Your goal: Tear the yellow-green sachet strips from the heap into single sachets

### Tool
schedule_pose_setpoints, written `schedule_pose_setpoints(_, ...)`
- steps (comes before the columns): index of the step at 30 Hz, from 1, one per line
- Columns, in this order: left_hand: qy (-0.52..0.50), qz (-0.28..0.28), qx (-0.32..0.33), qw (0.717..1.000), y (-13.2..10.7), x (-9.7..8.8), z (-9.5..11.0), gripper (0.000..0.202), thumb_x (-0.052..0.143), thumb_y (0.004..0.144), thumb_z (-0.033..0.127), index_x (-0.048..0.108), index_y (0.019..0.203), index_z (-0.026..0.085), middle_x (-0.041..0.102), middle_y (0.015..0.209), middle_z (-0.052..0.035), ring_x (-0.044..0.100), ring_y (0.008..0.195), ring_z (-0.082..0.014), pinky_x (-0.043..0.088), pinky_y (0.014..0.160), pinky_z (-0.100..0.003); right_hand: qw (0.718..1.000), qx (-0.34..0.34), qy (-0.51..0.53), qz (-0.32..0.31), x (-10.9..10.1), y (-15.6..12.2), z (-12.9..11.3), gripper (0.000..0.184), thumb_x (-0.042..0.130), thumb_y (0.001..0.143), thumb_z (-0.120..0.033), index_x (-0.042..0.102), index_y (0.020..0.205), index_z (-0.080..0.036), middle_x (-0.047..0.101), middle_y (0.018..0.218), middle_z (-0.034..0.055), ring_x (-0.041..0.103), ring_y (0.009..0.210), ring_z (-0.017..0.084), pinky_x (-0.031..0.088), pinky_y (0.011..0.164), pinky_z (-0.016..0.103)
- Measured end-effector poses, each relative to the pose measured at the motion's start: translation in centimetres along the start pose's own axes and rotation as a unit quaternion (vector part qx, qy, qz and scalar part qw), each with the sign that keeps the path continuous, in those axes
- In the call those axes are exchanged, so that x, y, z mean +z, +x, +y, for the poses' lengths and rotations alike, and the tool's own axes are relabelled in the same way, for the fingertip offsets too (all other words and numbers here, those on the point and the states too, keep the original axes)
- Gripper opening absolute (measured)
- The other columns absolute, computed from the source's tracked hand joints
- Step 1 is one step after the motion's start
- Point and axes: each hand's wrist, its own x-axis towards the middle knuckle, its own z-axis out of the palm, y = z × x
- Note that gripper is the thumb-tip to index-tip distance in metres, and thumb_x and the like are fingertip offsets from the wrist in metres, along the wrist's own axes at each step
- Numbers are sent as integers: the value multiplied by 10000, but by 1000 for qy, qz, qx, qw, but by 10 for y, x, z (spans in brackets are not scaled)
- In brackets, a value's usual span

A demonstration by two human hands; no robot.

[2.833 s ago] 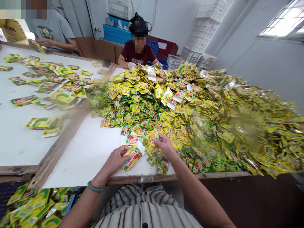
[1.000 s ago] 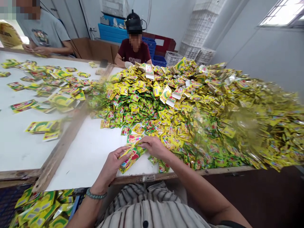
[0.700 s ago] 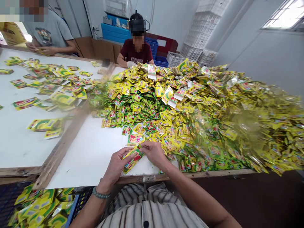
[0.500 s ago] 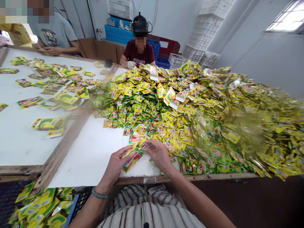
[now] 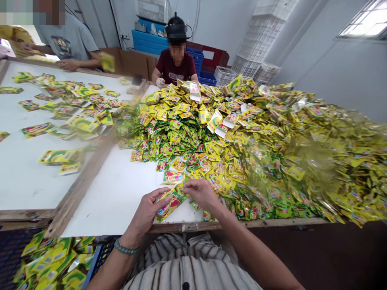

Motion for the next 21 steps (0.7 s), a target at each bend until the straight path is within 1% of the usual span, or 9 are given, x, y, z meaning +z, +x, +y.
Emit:
schedule_pose_setpoints(2, -2, -7, -13, 1000, -2, 1, 2, 459, 857, 559, 272, 707, 979, 162, 758, 938, -60, 708, 774, -198, 562, 733, -288, 999, 7, 5, -40, -7, -2, 0, 157, 623, 796, -279, 749, 748, -199, 655, 658, -20, 559, 636, 128, 407, 627, 232)
schedule_pose_setpoints(4, 2, -11, -18, 1000, -3, 1, 4, 444, 855, 565, 273, 711, 970, 165, 761, 919, -55, 707, 765, -193, 560, 724, -283, 997, -7, 4, -71, -11, -5, 0, 197, 611, 827, -343, 765, 846, -222, 692, 766, -4, 591, 744, 149, 429, 706, 253)
schedule_pose_setpoints(6, 10, -21, -20, 1000, -3, 2, 3, 420, 848, 579, 284, 716, 960, 167, 761, 915, -53, 706, 775, -194, 557, 730, -281, 998, -20, -16, -61, -10, -9, -1, 219, 676, 785, -405, 769, 885, -233, 686, 847, 20, 582, 847, 175, 429, 774, 277)
schedule_pose_setpoints(9, 27, -37, -1, 999, -1, 5, 1, 384, 833, 604, 309, 724, 943, 166, 757, 932, -55, 700, 801, -198, 548, 744, -279, 997, -18, -63, -31, 1, -15, -3, 251, 795, 661, -415, 779, 852, -253, 629, 882, 42, 543, 907, 201, 418, 787, 294)
schedule_pose_setpoints(12, 53, -37, 21, 998, 0, 7, 0, 360, 817, 622, 330, 732, 930, 163, 754, 936, -60, 694, 806, -202, 542, 744, -279, 997, -19, -68, -40, 15, -19, -1, 243, 800, 660, -400, 773, 883, -307, 612, 914, 41, 517, 985, 222, 402, 840, 325)
schedule_pose_setpoints(14, 58, -35, 25, 997, 1, 8, -1, 372, 815, 620, 342, 734, 939, 167, 752, 946, -64, 694, 818, -212, 541, 759, -295, 999, 8, -52, -12, 22, -21, 4, 231, 783, 680, -407, 770, 894, -322, 618, 944, 41, 513, 1018, 233, 388, 888, 361)
schedule_pose_setpoints(17, 47, -28, 17, 998, 1, 8, -2, 394, 818, 608, 357, 734, 947, 174, 754, 937, -63, 695, 816, -219, 541, 770, -312, 997, 62, -8, 39, 29, -22, 13, 217, 760, 692, -432, 778, 857, -294, 627, 969, 48, 539, 996, 237, 402, 904, 381)
schedule_pose_setpoints(19, 39, -24, 6, 999, 2, 8, -3, 389, 822, 600, 356, 736, 932, 173, 757, 890, -60, 696, 784, -214, 543, 754, -310, 997, 59, 47, 26, 33, -24, 14, 224, 730, 719, -445, 780, 849, -270, 647, 967, 46, 565, 974, 232, 429, 890, 368)
schedule_pose_setpoints(21, 37, -24, 0, 999, 3, 8, -3, 381, 824, 599, 349, 737, 923, 168, 758, 860, -59, 696, 767, -209, 543, 744, -304, 993, 41, 113, -20, 35, -24, 12, 247, 671, 774, -459, 777, 861, -254, 670, 972, 38, 589, 954, 221, 453, 874, 352)
